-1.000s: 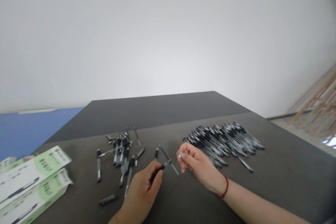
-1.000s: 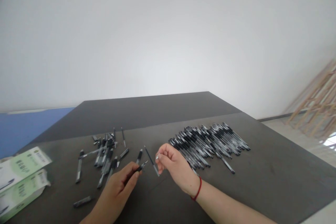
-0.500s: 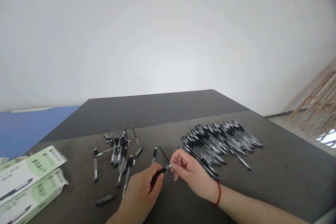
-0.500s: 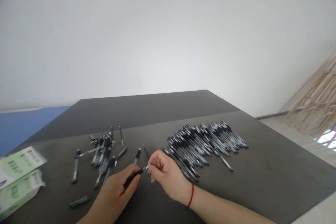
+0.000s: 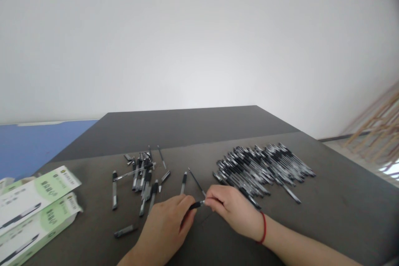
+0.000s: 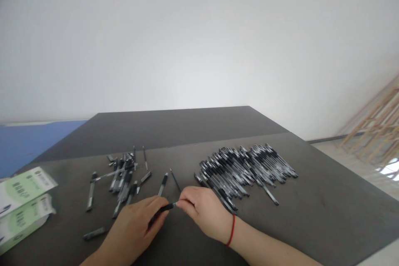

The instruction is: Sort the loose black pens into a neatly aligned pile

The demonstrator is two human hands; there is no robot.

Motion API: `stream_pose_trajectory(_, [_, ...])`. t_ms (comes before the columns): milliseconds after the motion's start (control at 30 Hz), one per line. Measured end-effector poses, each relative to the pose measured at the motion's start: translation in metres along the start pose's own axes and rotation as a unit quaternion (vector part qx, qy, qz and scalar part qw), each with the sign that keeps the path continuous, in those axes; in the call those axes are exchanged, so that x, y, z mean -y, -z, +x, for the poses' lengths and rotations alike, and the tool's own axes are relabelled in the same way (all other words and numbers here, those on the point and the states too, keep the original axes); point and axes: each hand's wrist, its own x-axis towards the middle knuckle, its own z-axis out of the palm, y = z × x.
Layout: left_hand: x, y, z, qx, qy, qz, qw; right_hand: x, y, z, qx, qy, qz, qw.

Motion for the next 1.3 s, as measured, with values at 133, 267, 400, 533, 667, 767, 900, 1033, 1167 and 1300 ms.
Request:
stream_pose_trajectory(133, [-0.0005,-0.0008,0.0008,0.001,-0.005,0.01,1.0,0.0036,0.0036,-0.0012,0.023,0.006,-0.011,1.0])
stream_pose_trajectory(267, [0.0008,-0.0024,0.0004,0.004,-0.007,0.015,1.0,0.0045,0.0035,-0.0019,0.015,0.029,-0.038,0.999])
stream_pose_trajectory(400, [0.0009,-0.0023,-0.0006,0.007,-0.012,0.03,0.999,0.0036,0.0021,-0.002,0.025,0.04,-0.054,0.997])
stream_pose_trajectory(533, [0.0006,-0.0021,0.0005,0.005,-0.02,0.038,0.999,0.0049,0.0042,-0.0023,0.024,0.039,-0.076,0.996])
stream_pose_trajectory(667, [0.0011,-0.0026,0.0015,0.005,-0.018,0.042,0.999,0.0043,0.0043,-0.0025,0.023,0.038,-0.09,0.995])
stream_pose_trajectory(767, [0.0015,-0.0026,0.0014,0.011,-0.021,0.045,0.999,0.0026,0.0031,-0.0028,0.033,0.034,-0.08,0.996])
stream_pose_trajectory(900, [0.0019,-0.003,0.0007,0.007,-0.024,0.049,0.998,0.0019,0.0039,-0.0033,0.037,0.043,-0.077,0.995])
stream_pose_trajectory(1033, [0.0023,-0.0044,0.0001,0.002,-0.027,0.049,0.998,0.0029,0.0063,-0.0035,0.027,0.052,-0.088,0.994])
stream_pose_trajectory(1167, [0.0026,-0.005,0.0001,0.007,-0.031,0.056,0.998,0.0026,0.0059,-0.0035,0.033,0.053,-0.088,0.994])
stream_pose_trajectory(1300, [0.0028,-0.0048,0.0009,0.01,-0.034,0.064,0.997,0.0023,0.0051,-0.0038,0.042,0.044,-0.078,0.995])
